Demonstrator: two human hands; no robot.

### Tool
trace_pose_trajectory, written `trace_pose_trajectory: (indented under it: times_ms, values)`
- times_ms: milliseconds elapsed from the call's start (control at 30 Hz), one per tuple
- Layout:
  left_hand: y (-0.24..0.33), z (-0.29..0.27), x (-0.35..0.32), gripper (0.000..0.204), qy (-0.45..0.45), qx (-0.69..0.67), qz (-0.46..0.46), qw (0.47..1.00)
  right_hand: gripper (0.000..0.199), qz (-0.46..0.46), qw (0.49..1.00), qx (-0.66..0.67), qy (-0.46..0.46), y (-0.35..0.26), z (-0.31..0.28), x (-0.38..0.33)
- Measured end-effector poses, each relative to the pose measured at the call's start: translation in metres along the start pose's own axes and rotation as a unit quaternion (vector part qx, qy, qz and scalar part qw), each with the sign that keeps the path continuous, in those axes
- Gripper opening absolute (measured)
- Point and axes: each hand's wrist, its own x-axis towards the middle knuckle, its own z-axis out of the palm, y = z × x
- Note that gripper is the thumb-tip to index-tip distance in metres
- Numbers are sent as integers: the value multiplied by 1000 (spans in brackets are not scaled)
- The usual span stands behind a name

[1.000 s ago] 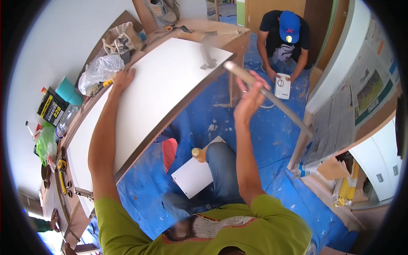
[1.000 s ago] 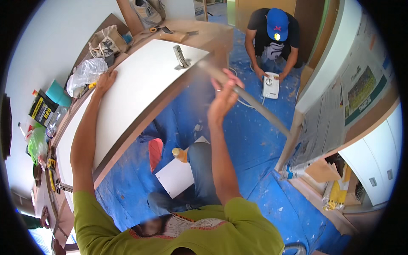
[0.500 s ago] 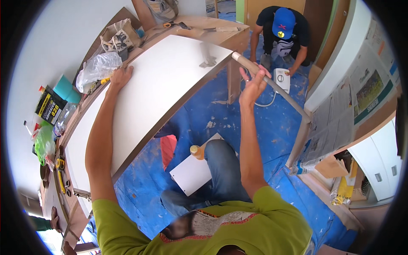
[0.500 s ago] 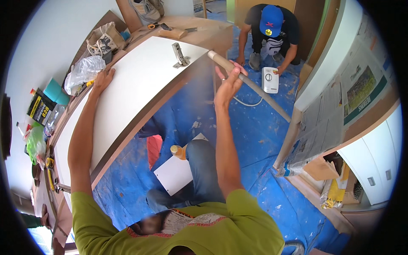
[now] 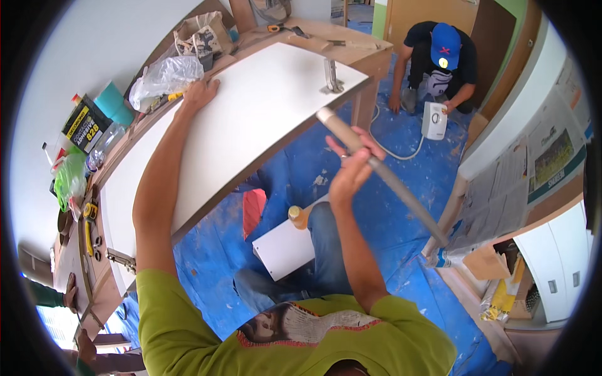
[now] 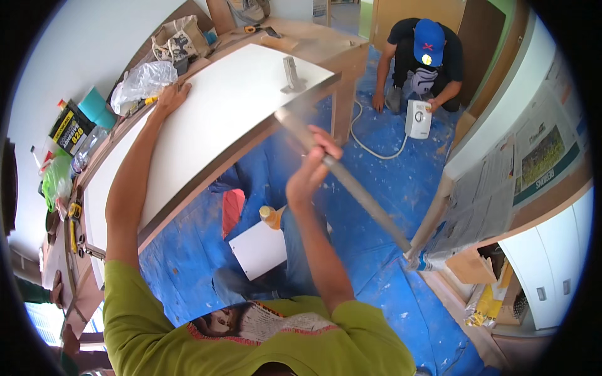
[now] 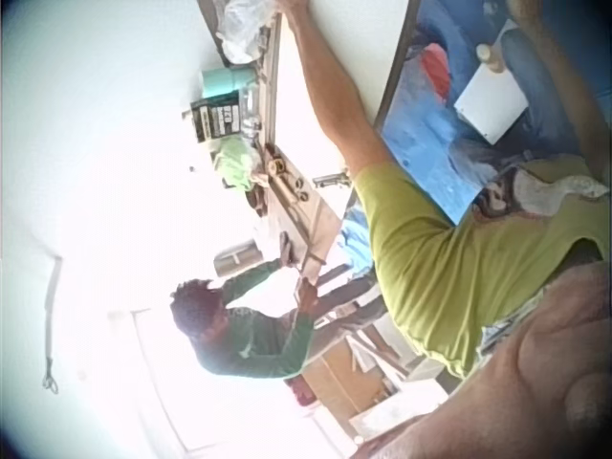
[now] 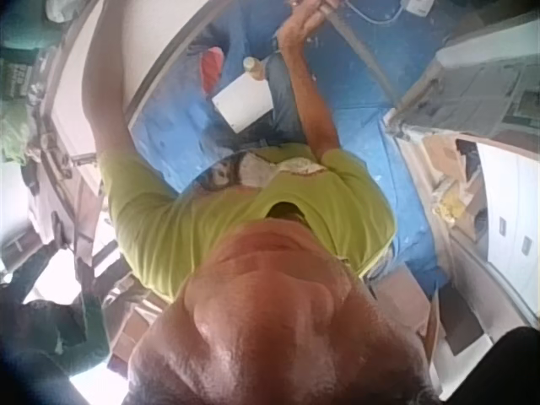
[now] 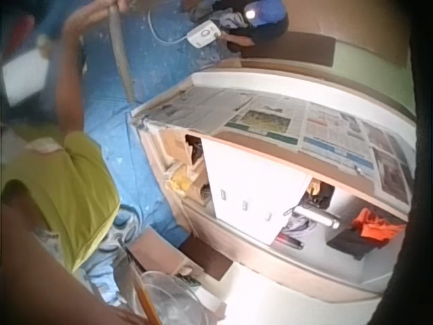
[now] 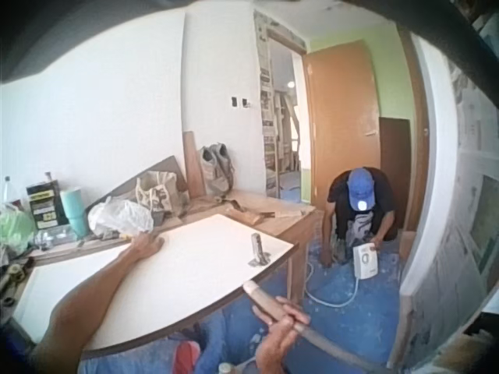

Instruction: The person attaches a wooden edge band to a white cabinet door using a hammer and a small block. They repeatedly tap the edge band into place along the door's perimeter, then flip the door to work on the opposite side.

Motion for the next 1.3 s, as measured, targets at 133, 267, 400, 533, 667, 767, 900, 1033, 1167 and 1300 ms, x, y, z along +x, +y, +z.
trace_pose_trajectory:
  times_ms: [133, 267, 400, 533, 667, 767, 900, 1033, 1167, 1300]
  values:
    - [-25, -9, 3, 69, 43, 14, 45, 998, 32, -3, 999, 50, -9, -30, 13, -20]
    - [14, -5, -8, 70, -7, 3, -13, 1000, 30, 19, 997, 47, -50, -25, 23, -50]
    - [-7, -12, -6, 71, 13, 38, -3, 999, 28, -1, 997, 67, -38, -45, 11, -54]
    - [-3, -17, 4, 71, 2, 5, -15, 1000, 29, -4, 991, 21, -129, -30, 28, -66]
    - [-2, -11, -2, 71, 1, 33, -1, 999, 25, -28, 997, 72, -23, -48, 17, -51]
    - [-3, -12, 3, 72, -20, 45, -27, 998, 27, 10, 994, 9, -105, -30, 19, -50]
    - [-16, -15, 1, 76, 36, 51, 19, 998, 25, -37, 998, 18, -50, -24, -1, -28]
    - [-2, -14, -1, 70, 37, 6, 71, 997, 28, 14, 998, 25, -54, 4, 7, -7]
    - [-9, -10, -9, 64, 45, -8, 57, 997, 30, -22, 999, 41, -13, -2, -18, 15]
    - [-23, -3, 5, 65, 53, 14, 59, 997, 33, 34, 999, 3, -7, 33, -7, 22]
